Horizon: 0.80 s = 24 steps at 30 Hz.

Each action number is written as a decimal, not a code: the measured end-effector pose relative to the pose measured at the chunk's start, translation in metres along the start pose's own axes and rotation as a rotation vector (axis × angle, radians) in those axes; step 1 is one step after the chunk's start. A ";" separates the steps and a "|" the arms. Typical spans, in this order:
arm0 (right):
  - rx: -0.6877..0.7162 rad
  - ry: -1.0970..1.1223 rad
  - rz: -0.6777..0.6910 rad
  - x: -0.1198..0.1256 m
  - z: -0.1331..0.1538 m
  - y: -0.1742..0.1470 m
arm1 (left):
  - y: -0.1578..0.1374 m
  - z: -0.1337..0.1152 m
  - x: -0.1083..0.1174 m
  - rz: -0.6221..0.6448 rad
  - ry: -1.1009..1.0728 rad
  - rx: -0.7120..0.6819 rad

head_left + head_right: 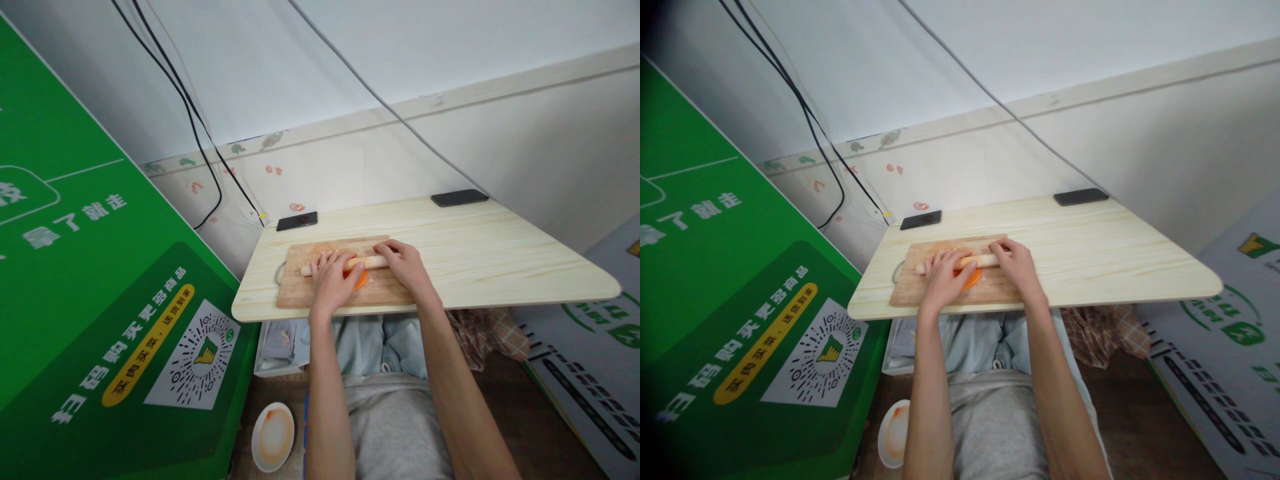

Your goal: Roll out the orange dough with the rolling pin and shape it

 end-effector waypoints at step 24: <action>0.000 0.006 -0.002 -0.001 -0.001 0.002 | -0.001 -0.001 0.001 0.003 0.006 0.003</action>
Point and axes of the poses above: each hand's wrist, its own y-axis towards the middle knuckle, its own x-axis out of the back of the hand, z = x × y, the point moved 9 cm from there along y, towards the middle knuckle, and after that the axes turned 6 degrees about -x, right-handed, at the moved point
